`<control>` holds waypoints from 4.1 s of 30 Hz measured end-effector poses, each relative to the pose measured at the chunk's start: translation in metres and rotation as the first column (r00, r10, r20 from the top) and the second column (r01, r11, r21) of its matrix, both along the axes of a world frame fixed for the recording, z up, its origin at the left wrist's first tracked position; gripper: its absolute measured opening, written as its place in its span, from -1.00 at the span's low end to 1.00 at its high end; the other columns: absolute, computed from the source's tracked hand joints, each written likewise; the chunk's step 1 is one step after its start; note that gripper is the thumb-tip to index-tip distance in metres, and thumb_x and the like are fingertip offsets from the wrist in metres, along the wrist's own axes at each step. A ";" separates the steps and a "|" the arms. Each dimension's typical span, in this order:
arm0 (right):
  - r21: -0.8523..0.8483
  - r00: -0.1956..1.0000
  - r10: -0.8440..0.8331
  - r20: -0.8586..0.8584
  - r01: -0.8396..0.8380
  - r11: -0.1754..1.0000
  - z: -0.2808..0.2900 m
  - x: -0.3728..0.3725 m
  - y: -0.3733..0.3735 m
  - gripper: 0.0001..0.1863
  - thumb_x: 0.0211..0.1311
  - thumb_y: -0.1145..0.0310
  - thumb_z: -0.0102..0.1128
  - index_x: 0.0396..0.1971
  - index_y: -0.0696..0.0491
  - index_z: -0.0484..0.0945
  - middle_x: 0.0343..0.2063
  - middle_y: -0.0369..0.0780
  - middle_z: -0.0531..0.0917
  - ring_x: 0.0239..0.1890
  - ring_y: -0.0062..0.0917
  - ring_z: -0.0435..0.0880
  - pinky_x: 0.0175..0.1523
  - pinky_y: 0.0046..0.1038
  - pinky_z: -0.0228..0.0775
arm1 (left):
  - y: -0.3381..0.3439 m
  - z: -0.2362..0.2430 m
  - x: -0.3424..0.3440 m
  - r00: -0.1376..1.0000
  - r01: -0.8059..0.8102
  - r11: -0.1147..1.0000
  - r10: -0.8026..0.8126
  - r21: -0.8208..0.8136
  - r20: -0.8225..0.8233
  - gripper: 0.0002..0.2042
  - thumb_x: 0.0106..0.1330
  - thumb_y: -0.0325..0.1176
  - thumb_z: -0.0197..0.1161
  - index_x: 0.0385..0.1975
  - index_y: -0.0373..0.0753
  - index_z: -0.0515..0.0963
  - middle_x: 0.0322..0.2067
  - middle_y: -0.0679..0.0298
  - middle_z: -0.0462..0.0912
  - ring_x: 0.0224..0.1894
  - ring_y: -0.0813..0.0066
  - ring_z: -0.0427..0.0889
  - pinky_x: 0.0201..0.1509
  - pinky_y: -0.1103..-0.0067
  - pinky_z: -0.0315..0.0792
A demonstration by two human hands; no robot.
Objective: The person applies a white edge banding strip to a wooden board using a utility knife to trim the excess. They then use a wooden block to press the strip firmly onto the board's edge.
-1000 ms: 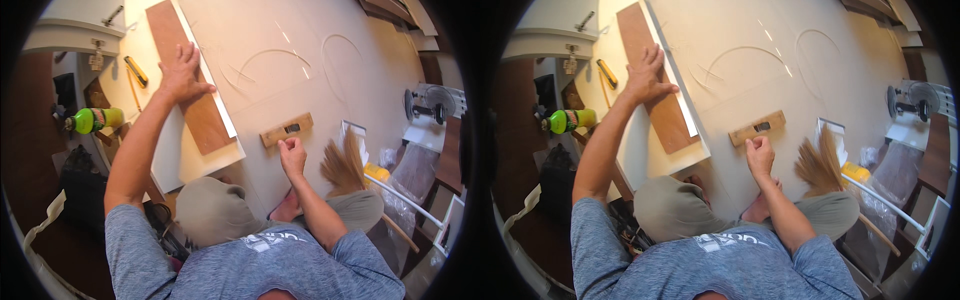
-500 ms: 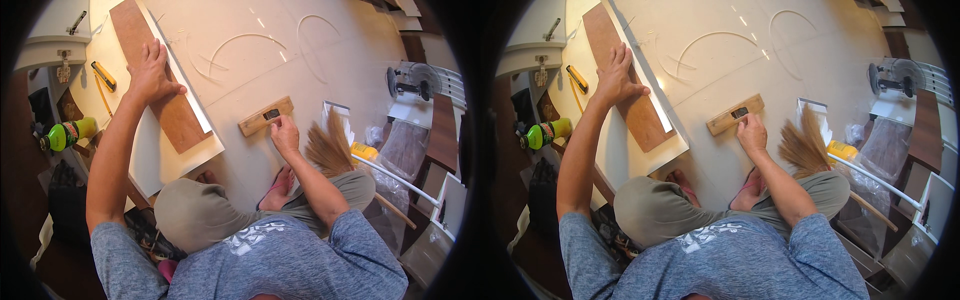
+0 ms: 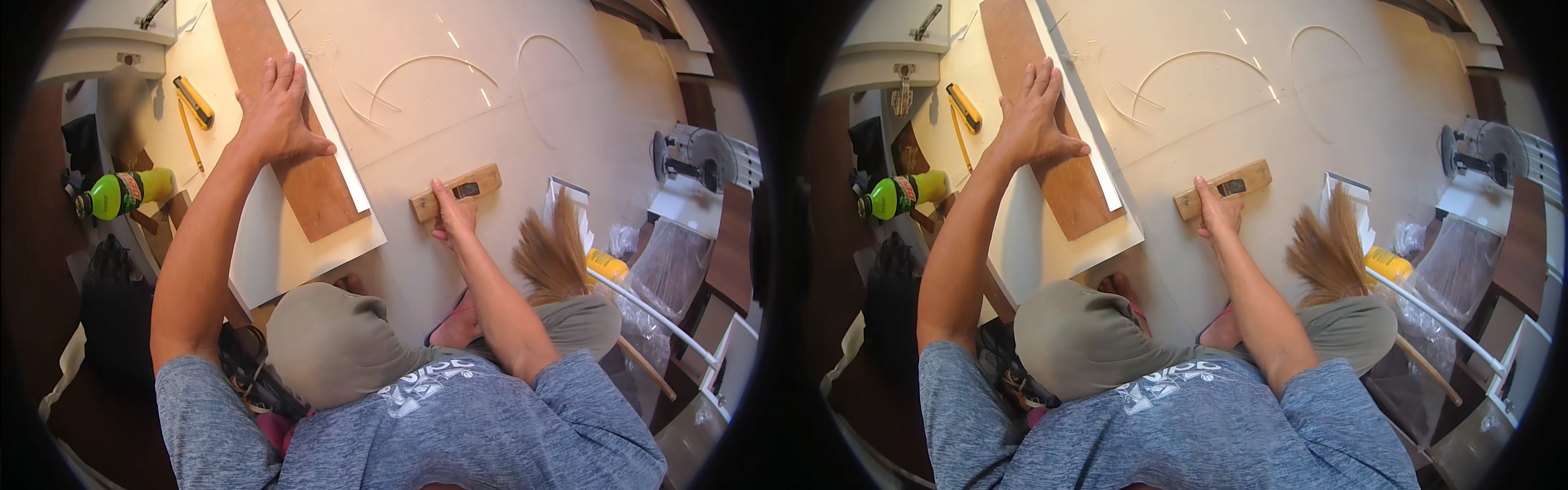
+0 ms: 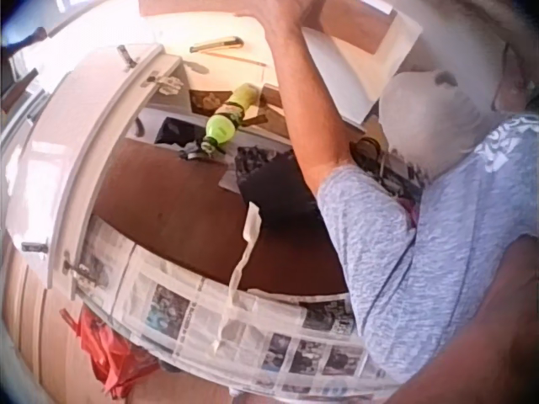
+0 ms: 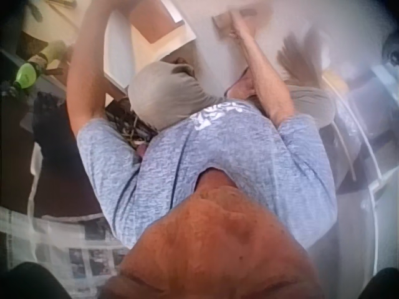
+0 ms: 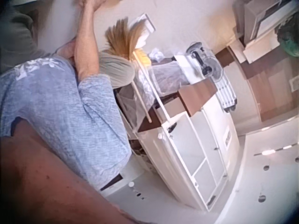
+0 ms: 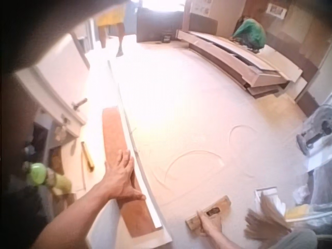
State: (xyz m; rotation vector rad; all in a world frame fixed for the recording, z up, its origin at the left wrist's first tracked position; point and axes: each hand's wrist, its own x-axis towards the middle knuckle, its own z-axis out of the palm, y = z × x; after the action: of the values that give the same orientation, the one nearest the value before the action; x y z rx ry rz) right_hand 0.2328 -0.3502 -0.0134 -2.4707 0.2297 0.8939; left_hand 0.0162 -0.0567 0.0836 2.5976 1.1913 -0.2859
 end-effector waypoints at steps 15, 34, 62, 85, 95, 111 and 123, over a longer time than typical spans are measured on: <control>0.707 0.863 0.410 -0.296 -0.090 0.701 0.049 -0.024 0.056 -0.40 0.54 -0.07 0.19 0.26 0.14 0.42 -0.07 -0.14 0.63 -0.17 -0.47 0.67 -0.03 -0.34 0.62 | -0.007 -0.012 -0.002 0.999 -0.027 0.999 0.026 0.046 0.030 0.56 -0.36 0.38 0.69 0.66 -0.39 0.00 0.71 -0.02 -0.13 0.75 -0.02 -0.27 0.52 -0.52 -0.13; 0.853 0.660 0.749 -0.062 -0.354 0.383 0.040 -0.045 0.219 -0.14 0.67 -0.29 -0.15 0.26 0.36 0.51 0.11 -0.06 0.65 0.14 -0.41 0.58 0.29 -0.36 0.41 | -0.013 -0.021 -0.004 0.986 -0.086 0.992 0.072 0.087 0.151 0.46 -0.33 0.29 0.70 0.66 -0.24 0.08 0.70 0.12 -0.01 0.74 0.10 -0.16 0.63 -0.40 -0.21; 0.816 0.647 0.760 0.061 -0.471 0.335 0.038 -0.049 0.162 -0.42 0.74 -0.04 -0.13 0.11 0.27 0.54 -0.20 -0.14 0.67 -0.12 -0.46 0.56 0.08 -0.34 0.46 | -0.014 0.009 0.001 0.997 -0.062 0.998 0.063 -0.023 0.044 0.52 -0.14 0.53 0.54 0.66 -0.43 -0.11 0.69 -0.15 -0.23 0.74 -0.05 -0.36 0.71 -0.22 -0.38; 0.785 0.646 0.756 0.104 -0.520 0.336 0.045 -0.058 0.143 -0.37 0.74 -0.08 -0.16 0.04 0.28 0.56 -0.14 -0.11 0.67 -0.03 -0.43 0.60 0.17 -0.36 0.44 | -0.005 -0.016 -0.009 0.999 0.002 0.998 -0.004 0.068 0.040 0.48 -0.10 0.50 0.53 0.66 -0.42 -0.09 0.70 -0.12 -0.23 0.75 -0.02 -0.38 0.71 -0.22 -0.40; 0.757 0.603 0.784 0.147 -0.579 0.303 0.035 -0.052 0.172 -0.36 0.73 -0.10 -0.16 0.07 0.27 0.58 -0.10 -0.08 0.68 0.00 -0.39 0.61 0.18 -0.35 0.44 | -0.005 0.002 -0.003 0.998 -0.064 0.996 0.063 -0.067 -0.020 0.49 -0.13 0.47 0.56 0.66 -0.43 -0.10 0.70 -0.14 -0.24 0.74 -0.07 -0.36 0.70 -0.24 -0.41; 0.741 0.576 0.804 0.148 -0.603 0.296 0.019 -0.041 0.270 -0.19 0.74 -0.24 -0.33 0.30 0.24 0.57 0.04 0.00 0.73 0.10 -0.35 0.69 0.23 -0.38 0.50 | -0.012 -0.010 -0.006 0.998 -0.030 0.998 0.027 0.052 0.049 0.50 -0.12 0.47 0.56 0.66 -0.42 -0.13 0.70 -0.11 -0.25 0.74 -0.08 -0.35 0.71 -0.21 -0.43; 0.811 0.649 0.756 0.080 -0.484 0.329 0.036 -0.056 0.177 -0.29 0.71 -0.15 -0.13 0.11 0.34 0.52 -0.16 -0.08 0.68 -0.08 -0.41 0.62 0.09 -0.36 0.48 | -0.008 -0.018 -0.011 0.999 -0.034 0.999 0.033 0.035 0.041 0.51 -0.12 0.50 0.54 0.67 -0.40 -0.14 0.70 -0.11 -0.26 0.74 -0.05 -0.37 0.72 -0.19 -0.44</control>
State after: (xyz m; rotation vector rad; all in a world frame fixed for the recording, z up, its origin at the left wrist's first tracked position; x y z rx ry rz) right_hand 0.1769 -0.1736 0.0225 -1.4811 -0.9543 1.3335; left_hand 0.0056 -0.0651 0.0653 2.5981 1.2359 -0.2069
